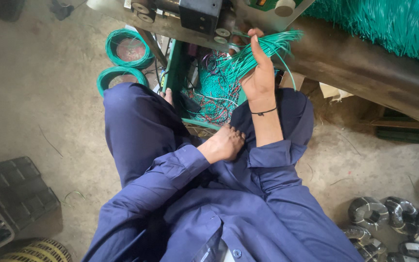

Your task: The person sits on the floor and feeds a bundle of green wires into a machine, then removes the processed wires and places them on a nearby table. The person repeats this process with another bundle of wires.

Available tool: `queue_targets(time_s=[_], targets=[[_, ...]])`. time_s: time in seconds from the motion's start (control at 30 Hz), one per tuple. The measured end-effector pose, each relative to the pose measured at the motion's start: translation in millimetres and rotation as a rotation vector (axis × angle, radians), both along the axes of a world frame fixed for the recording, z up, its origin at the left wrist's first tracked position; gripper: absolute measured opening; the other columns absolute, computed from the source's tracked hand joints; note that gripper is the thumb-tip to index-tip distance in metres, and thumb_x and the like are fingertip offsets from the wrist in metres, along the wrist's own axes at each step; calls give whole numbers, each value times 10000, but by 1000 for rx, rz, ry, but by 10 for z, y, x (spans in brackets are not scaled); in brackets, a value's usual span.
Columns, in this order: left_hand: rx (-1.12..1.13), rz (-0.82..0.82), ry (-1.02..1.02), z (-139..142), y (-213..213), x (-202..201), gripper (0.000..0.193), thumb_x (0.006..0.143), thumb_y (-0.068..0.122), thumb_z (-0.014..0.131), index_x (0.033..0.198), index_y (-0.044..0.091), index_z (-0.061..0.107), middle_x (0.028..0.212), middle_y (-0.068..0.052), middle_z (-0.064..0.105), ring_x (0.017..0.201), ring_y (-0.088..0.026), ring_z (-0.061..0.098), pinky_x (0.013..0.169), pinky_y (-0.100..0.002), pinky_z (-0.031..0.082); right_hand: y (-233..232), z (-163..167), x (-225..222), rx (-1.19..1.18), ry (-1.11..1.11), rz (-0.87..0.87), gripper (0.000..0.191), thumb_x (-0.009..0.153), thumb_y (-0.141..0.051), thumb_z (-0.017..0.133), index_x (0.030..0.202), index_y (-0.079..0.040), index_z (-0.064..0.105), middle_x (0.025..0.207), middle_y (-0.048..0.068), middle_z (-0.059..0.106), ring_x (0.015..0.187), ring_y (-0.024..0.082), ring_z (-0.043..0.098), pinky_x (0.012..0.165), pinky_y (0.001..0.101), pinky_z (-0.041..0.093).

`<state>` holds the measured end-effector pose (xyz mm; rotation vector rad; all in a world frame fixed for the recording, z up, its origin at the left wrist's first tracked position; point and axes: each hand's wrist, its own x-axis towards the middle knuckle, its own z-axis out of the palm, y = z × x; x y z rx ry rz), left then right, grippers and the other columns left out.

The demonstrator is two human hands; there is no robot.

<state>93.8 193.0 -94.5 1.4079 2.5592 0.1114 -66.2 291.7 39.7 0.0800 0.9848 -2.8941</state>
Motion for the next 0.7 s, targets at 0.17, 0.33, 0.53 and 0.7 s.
queue_targets(time_s=[0.17, 0.33, 0.53, 0.7], targets=[[-5, 9, 0, -271, 33, 55, 342, 879, 260, 569, 1139, 45, 623, 966, -85, 689, 912, -263, 659, 831, -463, 450, -80, -110, -54, -73, 22, 38, 299, 1085, -138, 630, 1369, -77, 563, 1091, 68, 648, 982, 231, 683, 878, 427, 619], [27, 71, 12, -298, 89, 72, 265, 926, 230, 566, 1130, 72, 623, 970, -75, 691, 941, -269, 661, 870, -482, 450, -63, -52, 15, -75, 78, 97, 333, 1103, -126, 628, 1428, -111, 557, 1079, 72, 631, 985, 202, 668, 886, 386, 603], [-21, -27, -78, 9, -36, -24, 397, 853, 255, 596, 1160, 5, 611, 994, -112, 697, 918, -276, 673, 838, -452, 466, 28, 5, 1, -22, 24, 62, 221, 1102, -166, 612, 1299, -83, 553, 1144, 97, 665, 1005, 249, 688, 858, 418, 612], [-12, -18, -82, 207, -70, -62, 413, 837, 266, 609, 1157, 4, 616, 1006, -124, 699, 934, -283, 675, 869, -452, 468, -67, -176, -69, -117, -47, 48, 323, 1076, -128, 616, 1394, -98, 567, 1026, 73, 639, 962, 241, 688, 897, 443, 636]])
